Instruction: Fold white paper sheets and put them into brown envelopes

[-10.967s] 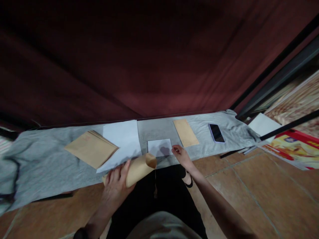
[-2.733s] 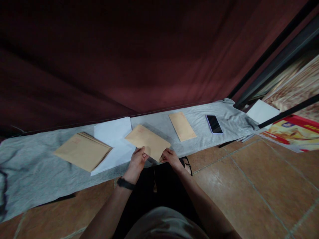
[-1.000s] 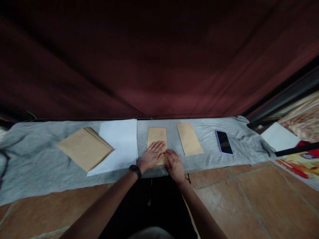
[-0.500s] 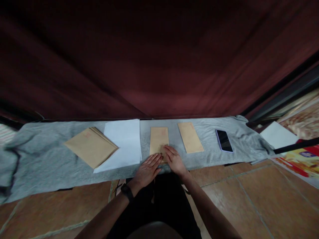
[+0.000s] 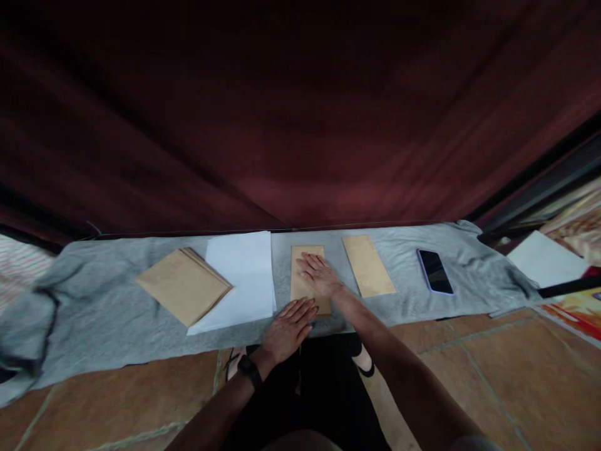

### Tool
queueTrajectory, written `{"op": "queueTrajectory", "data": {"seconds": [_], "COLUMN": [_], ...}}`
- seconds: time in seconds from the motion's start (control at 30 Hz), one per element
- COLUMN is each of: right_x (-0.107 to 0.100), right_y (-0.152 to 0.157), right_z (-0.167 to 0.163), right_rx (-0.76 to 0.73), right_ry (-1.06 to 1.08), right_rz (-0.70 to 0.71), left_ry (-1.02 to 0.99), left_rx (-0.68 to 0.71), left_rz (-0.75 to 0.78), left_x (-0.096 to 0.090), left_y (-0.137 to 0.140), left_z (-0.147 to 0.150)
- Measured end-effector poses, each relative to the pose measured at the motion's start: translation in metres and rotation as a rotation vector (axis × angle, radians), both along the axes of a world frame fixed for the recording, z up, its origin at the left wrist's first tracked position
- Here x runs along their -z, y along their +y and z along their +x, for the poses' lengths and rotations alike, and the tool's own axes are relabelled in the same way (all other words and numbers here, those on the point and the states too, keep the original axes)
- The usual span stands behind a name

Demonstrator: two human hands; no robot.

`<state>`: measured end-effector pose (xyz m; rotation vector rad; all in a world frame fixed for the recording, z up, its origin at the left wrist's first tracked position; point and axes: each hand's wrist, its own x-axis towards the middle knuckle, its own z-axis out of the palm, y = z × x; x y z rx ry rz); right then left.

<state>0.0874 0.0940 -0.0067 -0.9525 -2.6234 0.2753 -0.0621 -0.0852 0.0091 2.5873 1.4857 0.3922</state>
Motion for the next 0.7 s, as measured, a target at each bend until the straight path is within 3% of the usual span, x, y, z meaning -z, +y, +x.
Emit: {"op": "queueTrajectory", "data": {"seconds": [0.13, 0.23, 0.33, 0.47, 0.7], "right_x": [0.0, 0.001, 0.001, -0.002, -0.016], "right_y": [0.018, 0.014, -0.007, -0.048, -0.106], "right_z": [-0.006, -0.007, 0.003, 0.033, 0.078], "right_rx": [0.137, 0.189, 0.174, 0.041, -0.059], "right_ry": [0.016, 0.039, 0.038, 0.041, 0.073], "right_rz": [-0.004, -0.004, 0.004, 0.003, -0.099], "left_ry": [-0.001, -0.027, -0.053, -0.101, -0.2], "left_rx": [-0.008, -0.018, -0.023, -0.034, -0.056], "left_rz": [0.005, 0.003, -0.017, -0.029, -0.025], "left_x": [0.001, -0.002, -0.005, -0.007, -0.003], "left_y": [0.0, 0.0, 0.0, 0.001, 0.003], "left_z": [-0.001, 0.0, 0.0, 0.0, -0.001]}}
